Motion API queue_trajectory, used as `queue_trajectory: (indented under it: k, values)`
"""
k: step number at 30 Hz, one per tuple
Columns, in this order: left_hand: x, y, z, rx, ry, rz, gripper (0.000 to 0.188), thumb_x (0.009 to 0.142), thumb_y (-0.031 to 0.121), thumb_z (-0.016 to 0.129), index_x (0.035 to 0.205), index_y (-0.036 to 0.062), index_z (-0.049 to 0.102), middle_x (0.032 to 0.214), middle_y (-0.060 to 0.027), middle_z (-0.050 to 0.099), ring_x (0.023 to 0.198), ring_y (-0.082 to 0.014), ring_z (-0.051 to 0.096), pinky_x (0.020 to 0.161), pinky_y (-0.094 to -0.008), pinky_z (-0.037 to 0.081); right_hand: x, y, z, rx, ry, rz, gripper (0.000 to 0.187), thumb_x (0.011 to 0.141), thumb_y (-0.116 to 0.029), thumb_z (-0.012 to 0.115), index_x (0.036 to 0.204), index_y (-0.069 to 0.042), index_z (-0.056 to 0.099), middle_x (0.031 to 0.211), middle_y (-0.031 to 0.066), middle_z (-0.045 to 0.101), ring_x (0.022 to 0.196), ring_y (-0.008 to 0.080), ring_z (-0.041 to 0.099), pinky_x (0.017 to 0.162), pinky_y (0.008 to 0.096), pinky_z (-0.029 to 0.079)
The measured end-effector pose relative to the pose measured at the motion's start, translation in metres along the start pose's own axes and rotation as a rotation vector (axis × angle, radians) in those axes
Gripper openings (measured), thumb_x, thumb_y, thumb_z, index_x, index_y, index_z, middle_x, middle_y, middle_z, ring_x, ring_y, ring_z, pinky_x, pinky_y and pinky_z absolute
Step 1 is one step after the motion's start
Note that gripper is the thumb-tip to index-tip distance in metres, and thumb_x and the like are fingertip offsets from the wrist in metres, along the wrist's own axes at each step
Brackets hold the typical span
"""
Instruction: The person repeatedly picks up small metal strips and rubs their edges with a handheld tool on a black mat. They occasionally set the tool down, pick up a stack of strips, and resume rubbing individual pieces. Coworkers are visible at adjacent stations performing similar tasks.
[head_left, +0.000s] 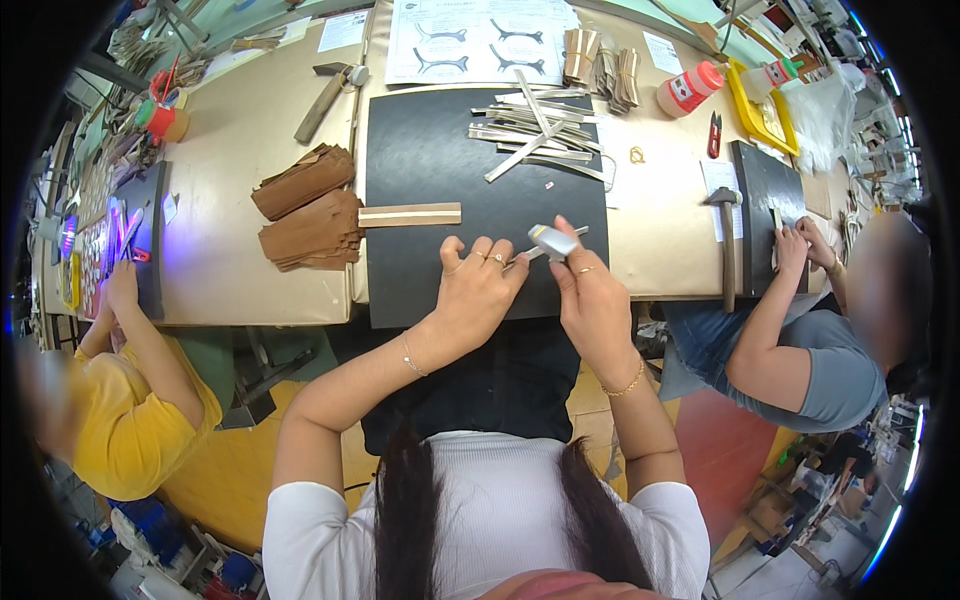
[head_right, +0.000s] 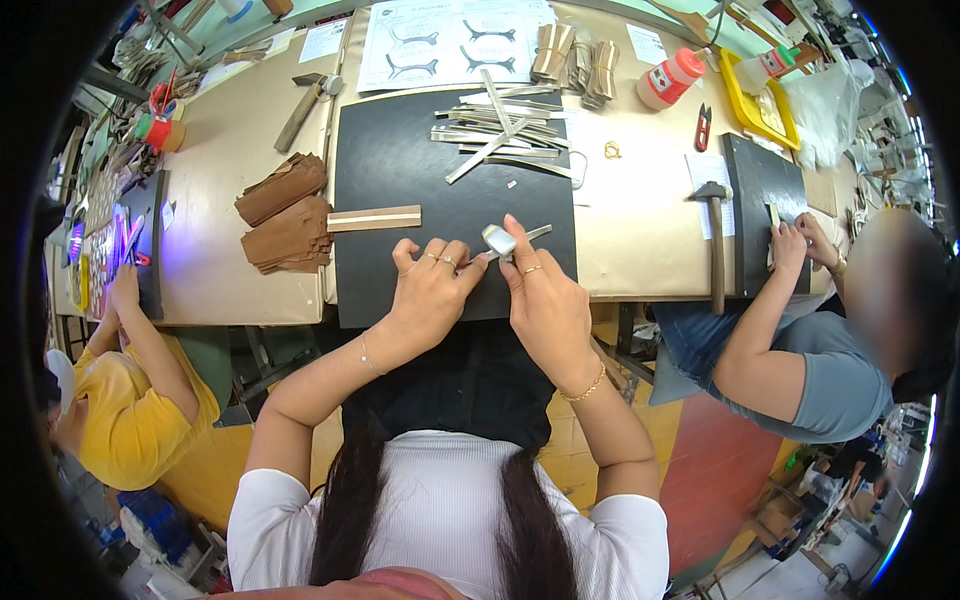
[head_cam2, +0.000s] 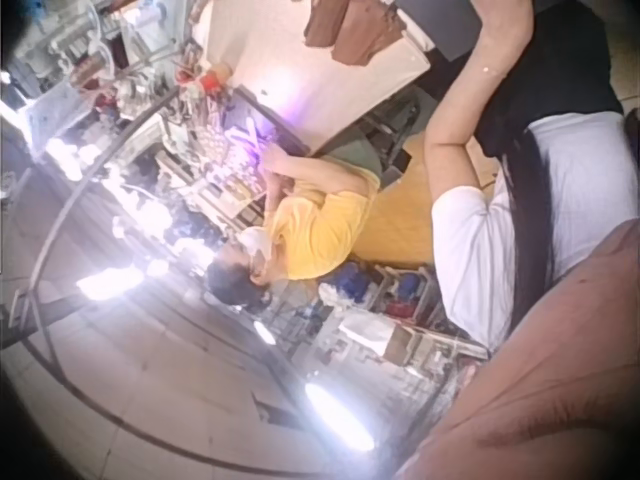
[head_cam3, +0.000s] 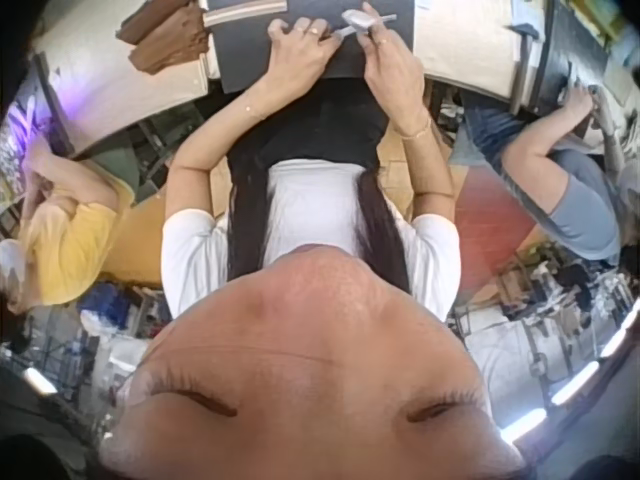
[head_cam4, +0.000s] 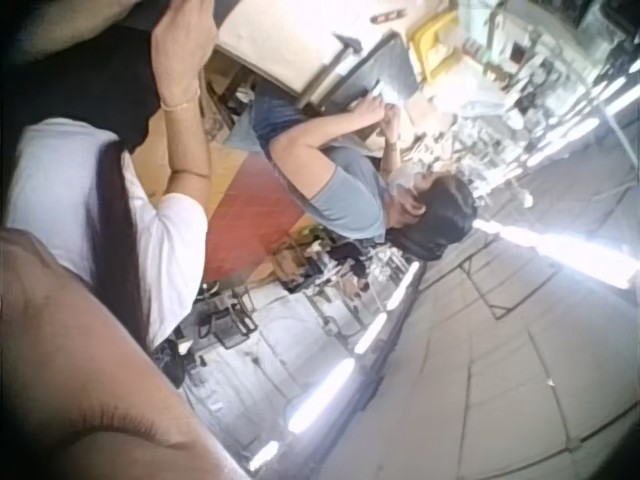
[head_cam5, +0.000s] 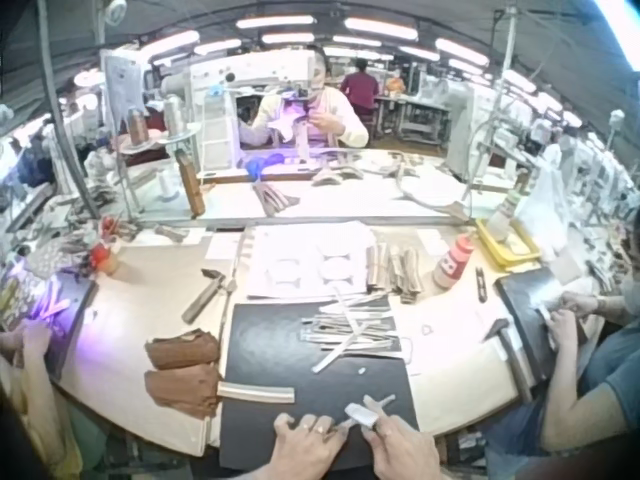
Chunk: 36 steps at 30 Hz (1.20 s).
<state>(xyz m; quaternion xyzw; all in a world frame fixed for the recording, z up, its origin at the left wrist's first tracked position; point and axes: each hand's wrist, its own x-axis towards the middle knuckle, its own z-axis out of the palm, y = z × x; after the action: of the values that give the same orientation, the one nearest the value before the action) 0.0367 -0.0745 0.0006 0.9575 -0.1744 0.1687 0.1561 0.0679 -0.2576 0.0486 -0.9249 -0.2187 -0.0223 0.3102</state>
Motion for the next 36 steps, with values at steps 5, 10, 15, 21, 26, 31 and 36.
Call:
queue_trajectory:
  k: [5,10,15,21,26,31,36]
  values:
    - [-0.002,-0.015,-0.004,-0.378,-0.04,-0.242,0.012,0.088,0.019,0.078,0.099,0.0142,0.078,0.088,0.0032,0.064,0.09,-0.017,0.058,0.084,-0.0421,0.029,-0.005,0.003,-0.001,-0.102,-0.14,0.053,0.048,0.102,-0.019,0.061,0.149,-0.015,0.053,0.087,0.0141,0.065,0.067,0.0359,0.066,0.06,0.0456,0.053]
    - [-0.007,-0.012,-0.004,-0.164,-0.005,-0.085,0.014,0.088,0.016,0.074,0.101,0.016,0.077,0.09,0.0032,0.063,0.089,-0.017,0.059,0.087,-0.044,0.031,0.001,0.001,-0.001,-0.026,-0.028,-0.001,0.049,0.102,-0.019,0.061,0.149,-0.015,0.053,0.087,0.0142,0.066,0.068,0.0361,0.067,0.061,0.0459,0.053]
    - [-0.01,-0.008,-0.004,0.013,0.004,0.034,0.019,0.087,0.011,0.068,0.104,0.0153,0.075,0.092,0.0023,0.061,0.089,-0.0163,0.059,0.089,-0.0464,0.032,0.001,-0.007,-0.001,-0.111,-0.149,0.035,0.05,0.102,-0.019,0.062,0.15,-0.015,0.052,0.087,0.0138,0.066,0.068,0.0358,0.067,0.061,0.0455,0.053]
    - [-0.01,-0.005,-0.004,0.058,-0.012,0.063,0.019,0.088,0.011,0.065,0.104,0.0141,0.075,0.092,0.0018,0.061,0.09,-0.0166,0.059,0.089,-0.0457,0.032,-0.001,-0.008,0.001,-0.021,-0.04,0.006,0.047,0.102,-0.021,0.062,0.148,-0.015,0.054,0.084,0.0149,0.066,0.067,0.0374,0.068,0.06,0.0464,0.054]
    - [-0.008,-0.017,-0.005,-0.358,-0.016,-0.234,0.009,0.087,0.015,0.075,0.096,0.0145,0.075,0.09,0.0031,0.063,0.089,-0.0177,0.058,0.086,-0.0441,0.032,-0.004,-0.008,0.003,-0.137,-0.173,0.026,0.046,0.102,-0.021,0.061,0.147,-0.014,0.055,0.084,0.014,0.065,0.066,0.0374,0.068,0.06,0.0461,0.054]
    - [-0.01,-0.018,-0.006,-0.187,0.018,-0.068,0.007,0.086,0.018,0.077,0.091,0.0157,0.074,0.088,0.0027,0.061,0.087,-0.0177,0.058,0.085,-0.044,0.033,-0.002,-0.009,-0.002,-0.066,-0.118,-0.008,0.046,0.102,-0.02,0.061,0.147,-0.014,0.055,0.084,0.0136,0.065,0.066,0.0379,0.067,0.059,0.0458,0.054]
    - [-0.012,-0.018,-0.004,-0.021,0.03,0.053,0.01,0.085,0.017,0.078,0.094,0.016,0.075,0.086,0.0035,0.059,0.086,-0.0171,0.058,0.085,-0.0432,0.033,-0.001,-0.016,0.004,-0.04,-0.117,-0.024,0.047,0.102,-0.021,0.061,0.148,-0.014,0.054,0.083,0.0128,0.065,0.064,0.0375,0.066,0.059,0.046,0.054]
